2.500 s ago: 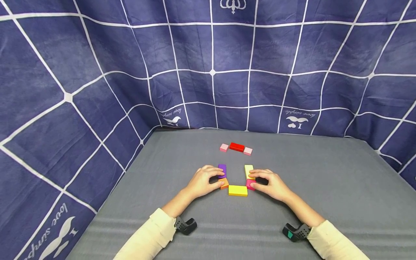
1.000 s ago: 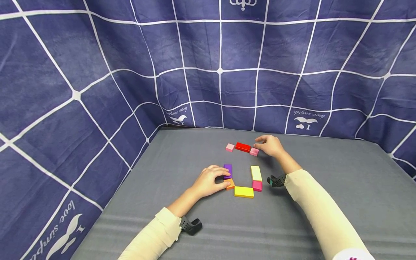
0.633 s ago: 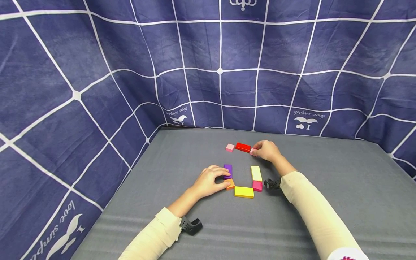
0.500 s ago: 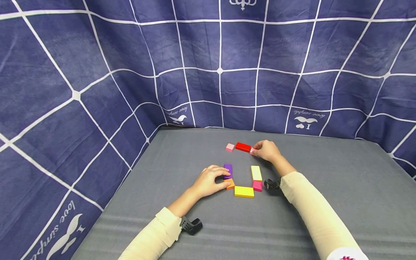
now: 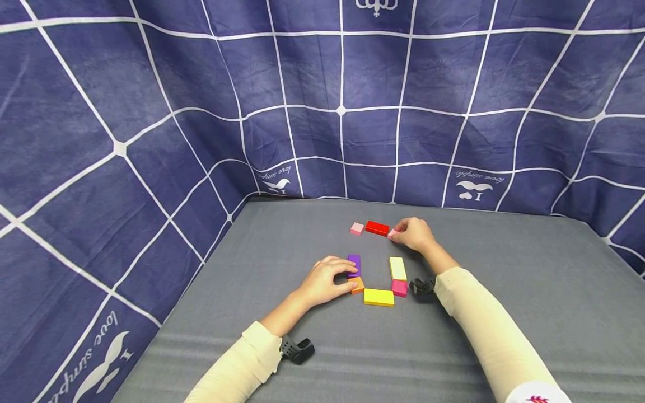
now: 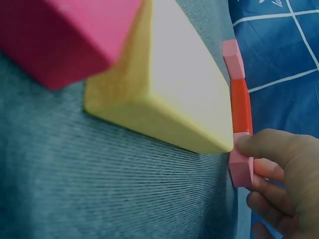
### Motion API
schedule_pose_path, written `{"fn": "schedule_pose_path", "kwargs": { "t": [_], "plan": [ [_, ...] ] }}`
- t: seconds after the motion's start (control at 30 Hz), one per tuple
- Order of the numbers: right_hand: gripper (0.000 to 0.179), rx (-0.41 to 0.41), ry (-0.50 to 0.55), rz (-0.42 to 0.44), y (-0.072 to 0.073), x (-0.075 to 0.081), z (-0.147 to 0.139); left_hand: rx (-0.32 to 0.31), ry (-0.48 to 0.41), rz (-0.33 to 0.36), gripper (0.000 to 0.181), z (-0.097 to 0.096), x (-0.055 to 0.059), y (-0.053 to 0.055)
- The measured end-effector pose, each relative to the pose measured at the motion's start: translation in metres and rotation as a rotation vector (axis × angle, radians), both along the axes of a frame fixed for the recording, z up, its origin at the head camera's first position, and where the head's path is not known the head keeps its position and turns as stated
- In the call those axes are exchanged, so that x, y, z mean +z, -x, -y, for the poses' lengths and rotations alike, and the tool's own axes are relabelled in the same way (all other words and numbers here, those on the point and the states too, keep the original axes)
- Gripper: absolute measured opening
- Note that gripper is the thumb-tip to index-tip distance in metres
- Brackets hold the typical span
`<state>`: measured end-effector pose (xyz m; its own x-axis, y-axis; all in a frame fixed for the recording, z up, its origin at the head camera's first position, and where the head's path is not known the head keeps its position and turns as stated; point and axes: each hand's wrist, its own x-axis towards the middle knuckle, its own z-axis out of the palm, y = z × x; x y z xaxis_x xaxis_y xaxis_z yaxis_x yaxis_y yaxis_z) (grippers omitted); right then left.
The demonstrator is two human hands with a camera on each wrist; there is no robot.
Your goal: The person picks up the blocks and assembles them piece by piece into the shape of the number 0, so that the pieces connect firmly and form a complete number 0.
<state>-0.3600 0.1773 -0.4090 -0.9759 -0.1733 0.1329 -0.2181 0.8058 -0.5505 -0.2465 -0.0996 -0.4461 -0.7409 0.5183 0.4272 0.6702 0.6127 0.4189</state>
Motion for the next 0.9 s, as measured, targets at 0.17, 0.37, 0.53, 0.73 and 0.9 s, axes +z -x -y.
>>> {"fn": "schedule_pose_path", "kwargs": {
  "t": [0.17, 0.37, 0.53, 0.73, 0.9],
  "plan": [
    [0.026, -0.019, 0.063, -0.008, -0.004, -0.003, -0.002, -0.003, -0.003, 0.023, 0.031, 0.0, 0.0, 0.0],
    [0.027, -0.024, 0.11, 0.005, -0.01, -0.003, 0.0, -0.002, -0.002, 0.017, 0.032, 0.0, 0.001, -0.001],
    [0.029, -0.023, 0.141, 0.029, -0.018, -0.001, 0.003, 0.002, -0.007, 0.018, 0.032, 0.001, 0.002, -0.001],
    [0.028, -0.016, 0.145, 0.049, -0.029, -0.001, 0.009, -0.003, -0.011, 0.014, 0.031, 0.0, 0.001, -0.001],
    [0.027, -0.025, 0.125, 0.063, -0.038, -0.001, 0.015, -0.001, -0.016, 0.014, 0.031, 0.0, 0.0, 0.0]
  ]
}}
